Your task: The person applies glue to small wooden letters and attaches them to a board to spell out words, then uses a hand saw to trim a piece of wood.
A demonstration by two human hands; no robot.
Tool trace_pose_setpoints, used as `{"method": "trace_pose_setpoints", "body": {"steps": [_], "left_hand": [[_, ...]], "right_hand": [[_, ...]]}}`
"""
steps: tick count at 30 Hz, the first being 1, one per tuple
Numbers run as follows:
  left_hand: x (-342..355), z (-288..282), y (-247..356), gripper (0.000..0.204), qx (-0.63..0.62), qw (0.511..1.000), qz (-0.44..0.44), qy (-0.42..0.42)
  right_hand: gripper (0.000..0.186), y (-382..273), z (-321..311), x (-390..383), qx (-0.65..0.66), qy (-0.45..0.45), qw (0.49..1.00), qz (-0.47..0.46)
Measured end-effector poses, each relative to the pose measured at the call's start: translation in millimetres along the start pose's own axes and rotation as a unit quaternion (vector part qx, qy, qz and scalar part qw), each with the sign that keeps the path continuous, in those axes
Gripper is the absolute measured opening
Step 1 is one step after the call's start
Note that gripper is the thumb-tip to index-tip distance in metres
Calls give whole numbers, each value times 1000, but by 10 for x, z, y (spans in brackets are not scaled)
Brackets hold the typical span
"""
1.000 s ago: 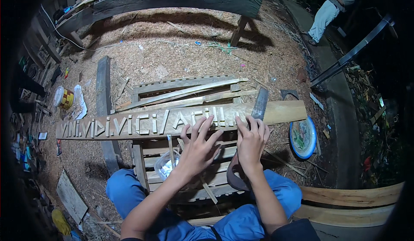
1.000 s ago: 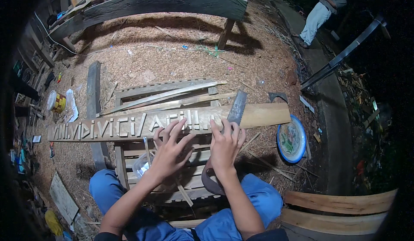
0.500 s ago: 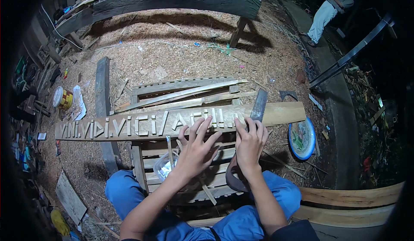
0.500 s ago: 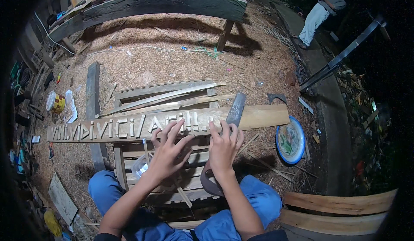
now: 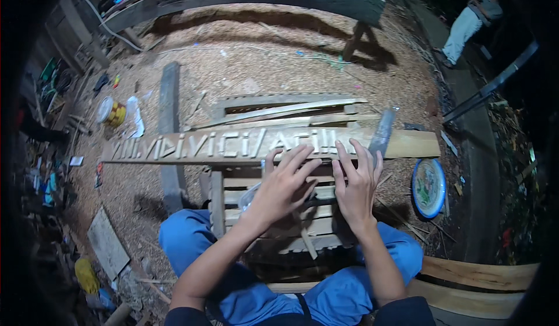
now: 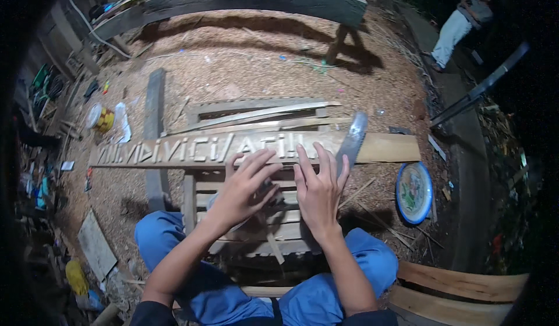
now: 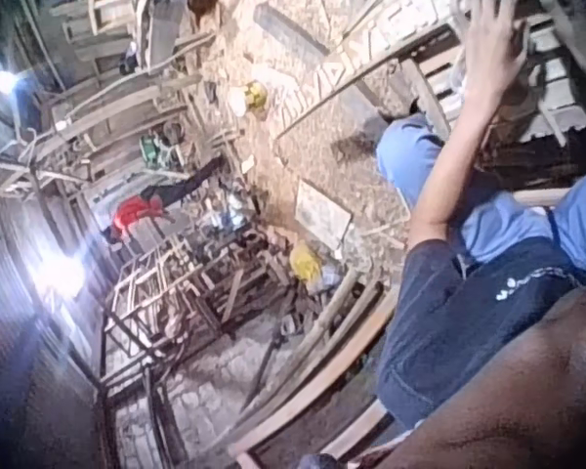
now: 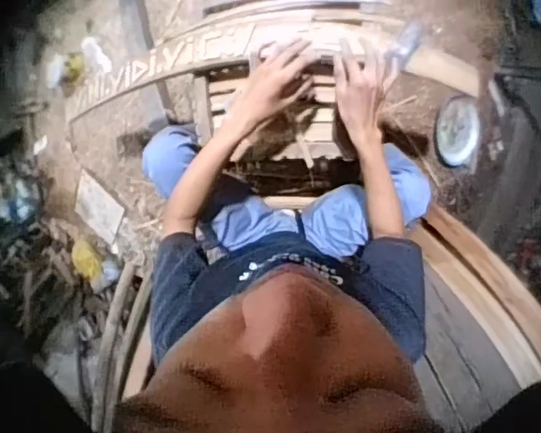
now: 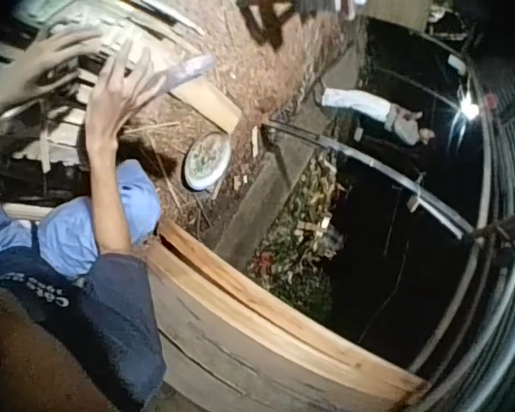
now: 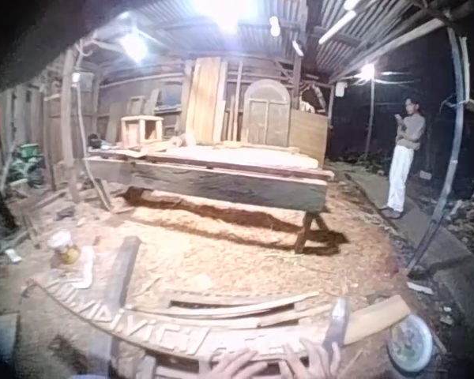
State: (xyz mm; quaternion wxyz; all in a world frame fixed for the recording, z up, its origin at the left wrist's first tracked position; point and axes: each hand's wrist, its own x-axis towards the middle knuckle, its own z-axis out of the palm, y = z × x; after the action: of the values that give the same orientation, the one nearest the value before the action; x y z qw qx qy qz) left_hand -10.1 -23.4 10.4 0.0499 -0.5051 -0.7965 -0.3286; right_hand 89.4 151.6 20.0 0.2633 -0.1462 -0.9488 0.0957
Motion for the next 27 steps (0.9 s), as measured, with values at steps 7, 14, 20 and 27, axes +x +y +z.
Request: {"method": "trace_pose_setpoints", "body": {"steps": [7,14,20,27], "left_hand": [[-493,-628,-395,42,8,997,-61,38],[-920,-795,-549,41,-14,990,-137,-8],[-962,-702,-676,51,54,996,-45,-62],[-897,-634,-630,50,77,994,-11,-78]], "right_hand": [[44,-432,183,-166,135,-74,968,-198],[46,-544,245,-258,134,-138,955,-224],[51,-542,211,-231,68,-154,969,-182],[54,-410,202,-243,76,-200,974,-78]]}}
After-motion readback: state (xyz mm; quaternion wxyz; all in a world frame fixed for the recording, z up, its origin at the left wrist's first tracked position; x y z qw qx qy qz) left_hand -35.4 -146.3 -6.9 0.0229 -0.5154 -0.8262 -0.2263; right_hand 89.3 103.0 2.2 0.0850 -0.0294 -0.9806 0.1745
